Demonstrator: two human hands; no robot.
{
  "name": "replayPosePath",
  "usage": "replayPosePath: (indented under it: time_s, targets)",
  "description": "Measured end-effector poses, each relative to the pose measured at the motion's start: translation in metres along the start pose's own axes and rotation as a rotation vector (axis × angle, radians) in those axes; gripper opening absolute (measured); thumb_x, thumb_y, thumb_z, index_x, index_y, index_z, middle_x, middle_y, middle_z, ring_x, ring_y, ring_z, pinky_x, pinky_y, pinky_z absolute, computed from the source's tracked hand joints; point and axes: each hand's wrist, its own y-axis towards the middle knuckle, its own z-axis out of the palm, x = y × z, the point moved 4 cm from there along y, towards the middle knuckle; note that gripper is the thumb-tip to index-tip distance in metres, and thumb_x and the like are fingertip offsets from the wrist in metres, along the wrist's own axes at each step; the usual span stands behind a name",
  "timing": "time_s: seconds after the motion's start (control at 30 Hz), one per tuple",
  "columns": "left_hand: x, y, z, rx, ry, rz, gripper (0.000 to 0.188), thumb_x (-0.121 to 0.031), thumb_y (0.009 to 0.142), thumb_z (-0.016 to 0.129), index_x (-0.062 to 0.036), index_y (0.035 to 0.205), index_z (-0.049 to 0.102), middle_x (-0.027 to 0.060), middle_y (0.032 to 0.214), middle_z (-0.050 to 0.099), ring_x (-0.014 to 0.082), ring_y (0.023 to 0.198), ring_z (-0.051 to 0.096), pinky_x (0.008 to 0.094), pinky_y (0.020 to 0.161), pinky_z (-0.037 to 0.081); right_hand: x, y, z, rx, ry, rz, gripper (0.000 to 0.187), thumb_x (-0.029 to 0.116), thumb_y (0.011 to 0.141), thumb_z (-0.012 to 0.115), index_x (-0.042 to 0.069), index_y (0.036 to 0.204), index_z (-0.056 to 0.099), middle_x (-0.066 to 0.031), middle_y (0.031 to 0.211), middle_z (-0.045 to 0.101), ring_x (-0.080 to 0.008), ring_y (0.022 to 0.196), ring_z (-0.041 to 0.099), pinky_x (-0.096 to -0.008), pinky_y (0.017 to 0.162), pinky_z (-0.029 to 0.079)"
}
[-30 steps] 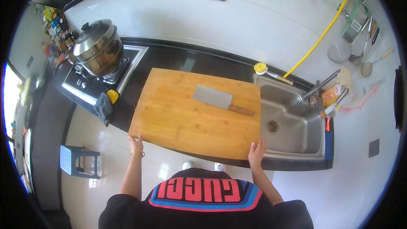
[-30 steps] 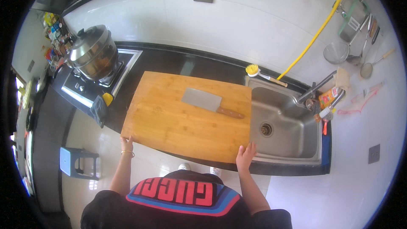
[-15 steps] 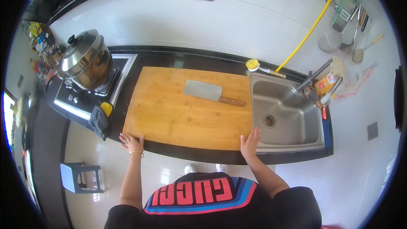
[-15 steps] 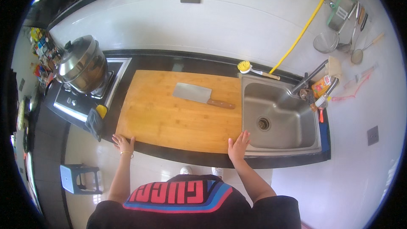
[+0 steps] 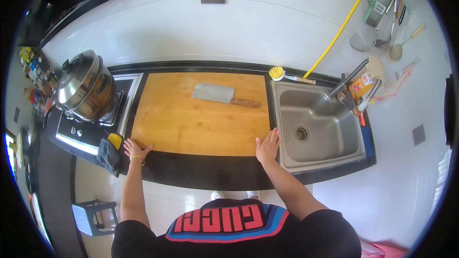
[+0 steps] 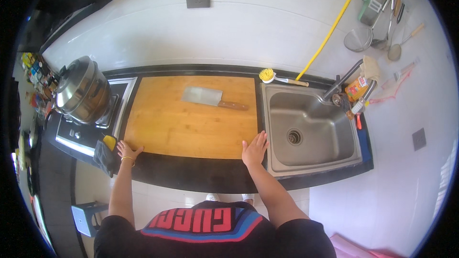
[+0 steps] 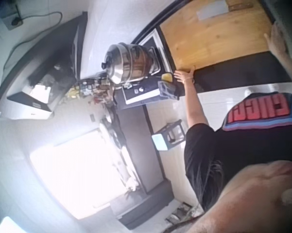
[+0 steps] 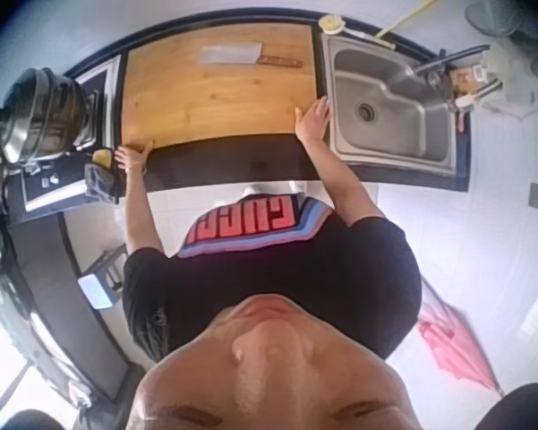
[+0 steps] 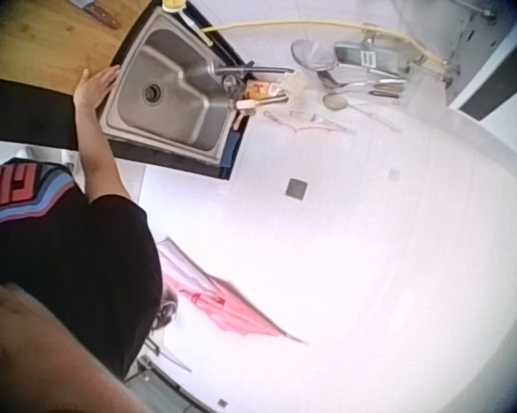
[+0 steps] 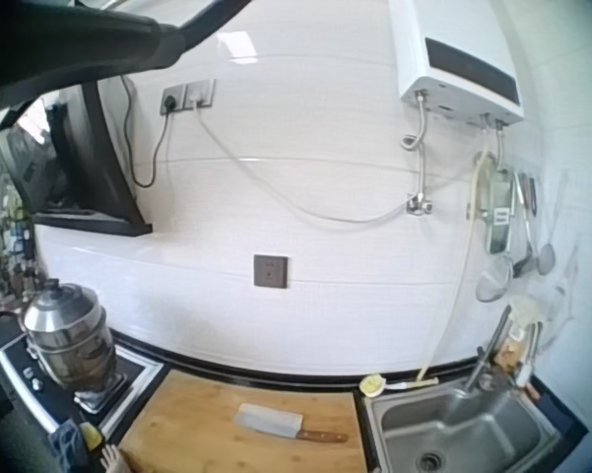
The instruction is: The person cleans the kitchen countertop and sink area using a cloth, wiping the surfaces around the stove and sink. They then stir chopped green vegetables in a wok using a spatula and chopsticks, and finally pour the contents of the wok into the sink.
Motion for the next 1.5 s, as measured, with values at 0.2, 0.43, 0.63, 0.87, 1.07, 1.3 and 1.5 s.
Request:
replayPosePath:
  time_s: [0.2,0.43,0.63,0.87,1.07,1.3,1.5]
  targets:
    - [0.013,0.032,0.009,-0.084,-0.074,0.216,0.125,-0.052,0.051,0.08,0.0098,0.135,0.01,0.0263,0.141,0.016,0.0386,0.132,0.013,0.0438,0.107,0.015,0.009,-0.01,-0.003,0.023,-0.003,0.051,0.073,0.037,0.088,0.046,-0.011,0.134,0.018,-0.0225,0.144,0.012,-0.0331,0.135,0.011,-0.0436,0.11,0.01]
    - [0.001,0.019,-0.002,-0.242,-0.094,0.36,0.116,-0.053,0.049,0.079,0.0104,0.128,0.022,0.0259,0.126,0.032,0.0385,0.116,0.032,0.0456,0.097,0.027,0.001,-0.013,0.004,-0.016,-0.102,0.026,0.065,0.035,0.09,0.042,-0.012,0.132,0.025,-0.0231,0.143,0.018,-0.033,0.135,0.013,-0.0443,0.108,0.013]
    - [0.03,0.016,-0.034,-0.377,-0.016,0.171,0.094,-0.051,0.069,0.067,-0.0006,0.136,0.025,0.0238,0.144,0.015,0.0349,0.135,0.01,0.05,0.107,0.013,0.005,-0.014,0.002,-0.004,-0.167,0.034,0.065,0.037,0.092,0.04,-0.011,0.133,0.023,-0.0228,0.143,0.018,-0.0332,0.135,0.014,-0.0485,0.107,0.014]
    - [0.154,0.042,-0.043,-0.305,-0.147,-0.264,0.089,-0.029,0.07,0.073,-0.0183,0.14,0.019,0.0172,0.144,0.019,0.0354,0.129,0.027,0.0496,0.099,0.033,0.006,-0.012,0.0,0.087,-0.212,0.073,0.068,0.042,0.092,0.035,-0.007,0.136,0.019,-0.0202,0.146,0.013,-0.0306,0.137,0.007,-0.0499,0.107,0.009]
    - [0.155,0.043,-0.042,-0.536,-0.224,-0.091,0.049,-0.011,0.073,0.064,-0.0076,0.119,0.047,0.0202,0.113,0.051,0.0384,0.102,0.05,0.0425,0.086,0.042,0.005,-0.01,-0.004,0.107,-0.226,0.077,0.07,0.043,0.091,0.036,-0.007,0.137,0.018,-0.0217,0.146,0.009,-0.0317,0.137,0.006,-0.055,0.106,0.007]
    - [-0.02,-0.105,-0.08,0.042,-1.542,0.07,0.033,-0.013,0.086,0.058,-0.0013,0.115,0.05,0.0088,0.098,0.062,0.0192,0.09,0.06,0.0303,0.079,0.047,0.029,-0.035,-0.009,0.064,0.442,-0.191,0.063,0.038,0.09,0.047,0.0,0.135,0.025,-0.0222,0.143,0.017,-0.0342,0.133,0.018,-0.0569,0.102,0.017]
    - [-0.166,-0.192,0.018,1.364,-2.104,0.128,0.046,-0.037,0.09,0.044,-0.0013,0.119,0.049,0.013,0.112,0.059,0.0269,0.102,0.057,0.0398,0.091,0.044,0.095,-0.044,-0.065,0.83,1.785,0.326,0.053,0.035,0.084,0.06,0.005,0.125,0.042,-0.0108,0.123,0.048,-0.0239,0.116,0.044,-0.0412,0.094,0.038]
